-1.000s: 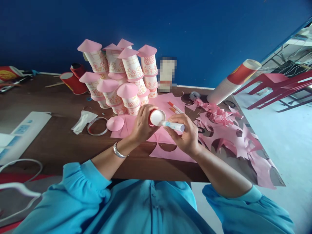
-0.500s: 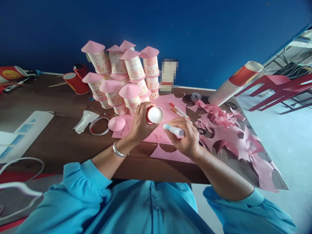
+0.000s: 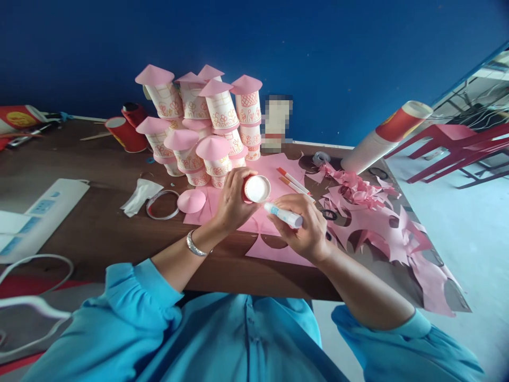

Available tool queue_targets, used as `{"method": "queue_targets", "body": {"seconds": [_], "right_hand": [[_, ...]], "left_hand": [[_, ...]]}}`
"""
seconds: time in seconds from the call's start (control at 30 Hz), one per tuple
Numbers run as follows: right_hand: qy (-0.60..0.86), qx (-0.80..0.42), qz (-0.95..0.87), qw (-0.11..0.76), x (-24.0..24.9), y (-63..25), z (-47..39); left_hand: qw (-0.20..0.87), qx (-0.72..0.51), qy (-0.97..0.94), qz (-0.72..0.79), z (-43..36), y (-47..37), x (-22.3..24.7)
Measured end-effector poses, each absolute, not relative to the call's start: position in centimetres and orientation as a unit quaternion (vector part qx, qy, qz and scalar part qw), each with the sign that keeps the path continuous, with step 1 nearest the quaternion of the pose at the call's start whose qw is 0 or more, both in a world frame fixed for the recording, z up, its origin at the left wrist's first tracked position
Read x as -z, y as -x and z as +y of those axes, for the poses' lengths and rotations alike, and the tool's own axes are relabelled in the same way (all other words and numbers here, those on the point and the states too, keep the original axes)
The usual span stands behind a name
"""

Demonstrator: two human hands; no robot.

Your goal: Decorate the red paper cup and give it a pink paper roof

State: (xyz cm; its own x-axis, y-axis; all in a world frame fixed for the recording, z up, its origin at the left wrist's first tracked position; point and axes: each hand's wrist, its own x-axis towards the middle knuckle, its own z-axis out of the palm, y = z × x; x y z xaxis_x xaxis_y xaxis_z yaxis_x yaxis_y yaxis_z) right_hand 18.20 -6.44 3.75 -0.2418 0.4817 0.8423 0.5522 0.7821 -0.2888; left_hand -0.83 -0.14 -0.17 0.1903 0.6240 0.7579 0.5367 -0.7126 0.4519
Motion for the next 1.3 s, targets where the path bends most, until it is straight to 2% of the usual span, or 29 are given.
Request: {"method": "queue_targets", "body": {"seconds": [0.43,0.63,0.93,1.1,1.3], "right_hand": [[0.318,0.073,-0.816,0.477,-3.1,-17.9,-6.9],[0.320,0.063,-0.791,0.518,-3.2,-17.9,-7.1],[0.314,0.048,-0.814,0.486,-2.9,-17.4,-7.5],[0.312,0.064,-0.790,0.523,-2.8,-17.5,-7.4],[0.311,0.075,-0.798,0.510,-3.0,-17.6,-7.2]], "left_hand": [[0.017,-0.496,-0.774,0.392,-0.4,0.6,0.3],[0.008,-0.496,-0.781,0.379,-0.6,0.3,0.1],[0.000,-0.471,-0.788,0.396,-0.8,0.1,0.0],[-0.010,-0.471,-0.795,0.382,-0.9,0.1,-0.1],[-0.020,-0.459,-0.798,0.389,-1.2,-0.3,0.1]]}}
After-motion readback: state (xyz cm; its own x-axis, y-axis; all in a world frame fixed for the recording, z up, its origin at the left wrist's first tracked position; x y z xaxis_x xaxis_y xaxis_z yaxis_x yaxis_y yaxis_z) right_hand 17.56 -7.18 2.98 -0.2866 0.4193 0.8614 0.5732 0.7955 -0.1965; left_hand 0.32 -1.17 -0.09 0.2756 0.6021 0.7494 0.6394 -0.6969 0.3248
